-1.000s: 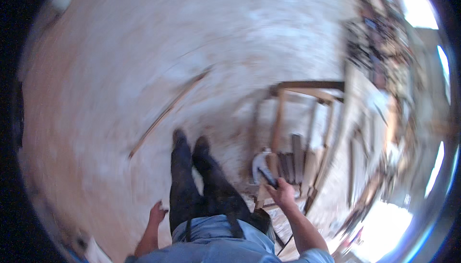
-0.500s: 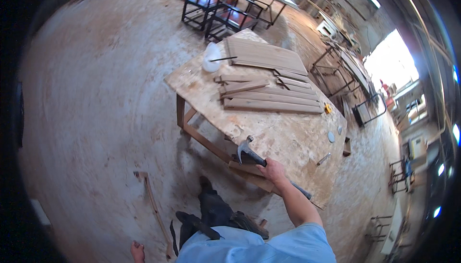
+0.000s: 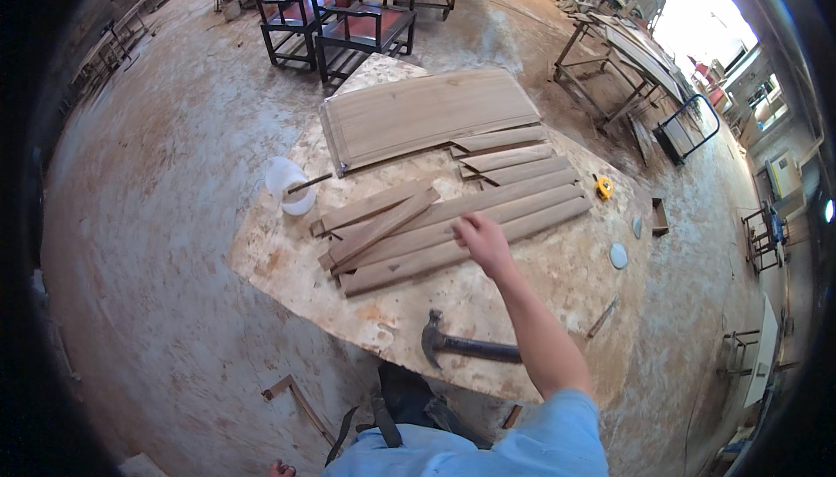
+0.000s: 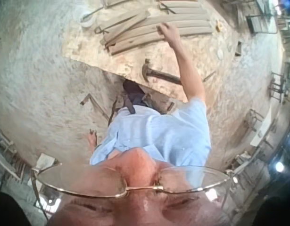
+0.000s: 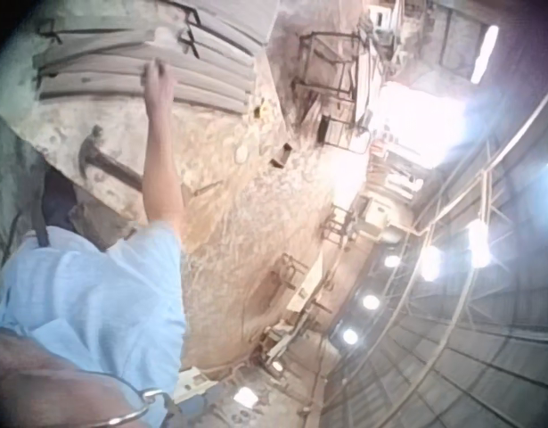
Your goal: The person applies glue to the joints of wooden pieces with a brush and assembles a frame by fitting the pieces together and hammering them to secure the structure.
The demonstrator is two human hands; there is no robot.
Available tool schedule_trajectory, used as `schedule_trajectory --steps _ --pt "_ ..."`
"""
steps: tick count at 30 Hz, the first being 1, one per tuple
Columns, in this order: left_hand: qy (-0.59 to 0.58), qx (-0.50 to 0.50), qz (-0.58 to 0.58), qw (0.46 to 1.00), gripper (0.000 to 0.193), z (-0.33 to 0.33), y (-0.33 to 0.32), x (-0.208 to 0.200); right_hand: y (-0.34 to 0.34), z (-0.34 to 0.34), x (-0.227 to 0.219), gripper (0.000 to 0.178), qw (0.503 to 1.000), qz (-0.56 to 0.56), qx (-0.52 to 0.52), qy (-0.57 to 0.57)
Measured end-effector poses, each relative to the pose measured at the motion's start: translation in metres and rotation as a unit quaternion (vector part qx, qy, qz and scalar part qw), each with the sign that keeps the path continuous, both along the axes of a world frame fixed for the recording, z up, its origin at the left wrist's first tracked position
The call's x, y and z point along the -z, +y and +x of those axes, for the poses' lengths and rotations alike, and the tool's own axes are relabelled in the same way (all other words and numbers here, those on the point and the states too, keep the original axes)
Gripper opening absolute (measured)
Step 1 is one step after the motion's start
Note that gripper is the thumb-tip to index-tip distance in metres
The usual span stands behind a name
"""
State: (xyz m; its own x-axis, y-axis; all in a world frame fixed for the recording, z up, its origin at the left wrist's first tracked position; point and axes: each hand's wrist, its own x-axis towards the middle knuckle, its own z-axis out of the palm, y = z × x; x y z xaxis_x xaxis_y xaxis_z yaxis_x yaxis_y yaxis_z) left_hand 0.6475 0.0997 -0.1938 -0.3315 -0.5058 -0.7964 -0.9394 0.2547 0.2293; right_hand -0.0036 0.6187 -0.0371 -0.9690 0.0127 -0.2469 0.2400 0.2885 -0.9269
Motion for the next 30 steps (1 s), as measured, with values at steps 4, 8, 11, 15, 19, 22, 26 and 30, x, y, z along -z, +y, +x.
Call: schedule_trajectory --steps 4,8,11,15,19,22,26,30 --pt "0.028 0.007 -0.012 1.000 0.060 -0.045 -0.002 -0.024 -0.038 -0.151 0.035 0.054 0.924 -0.335 0.123 -0.136" --pt "0.102 0.017 -0.088 0.991 0.060 -0.037 -0.011 -0.045 -0.073 -0.239 0.080 0.075 0.888 -0.341 0.248 -0.186" --pt "0.047 -0.035 -0.060 0.997 0.060 -0.019 -0.010 -0.055 -0.080 -0.265 0.101 0.072 0.872 -0.333 0.294 -0.207" --pt "0.005 -0.073 -0.043 0.996 0.058 -0.017 -0.002 -0.055 -0.068 -0.278 0.129 0.064 0.832 -0.380 0.342 -0.216" --pt "0.006 -0.051 -0.044 0.998 0.055 -0.018 -0.005 -0.051 -0.077 -0.287 0.129 0.053 0.814 -0.403 0.363 -0.211" --pt "0.001 -0.028 -0.044 0.999 0.052 -0.018 -0.017 -0.052 -0.095 -0.290 0.105 0.028 0.819 -0.440 0.323 -0.175" --pt "-0.008 -0.042 -0.064 0.997 0.050 -0.032 -0.013 -0.058 -0.080 -0.303 0.104 0.028 0.824 -0.478 0.269 -0.143" --pt "-0.009 0.042 -0.086 0.995 0.053 -0.099 0.003 -0.092 -0.059 -0.320 0.094 0.024 0.883 -0.408 0.191 -0.130"
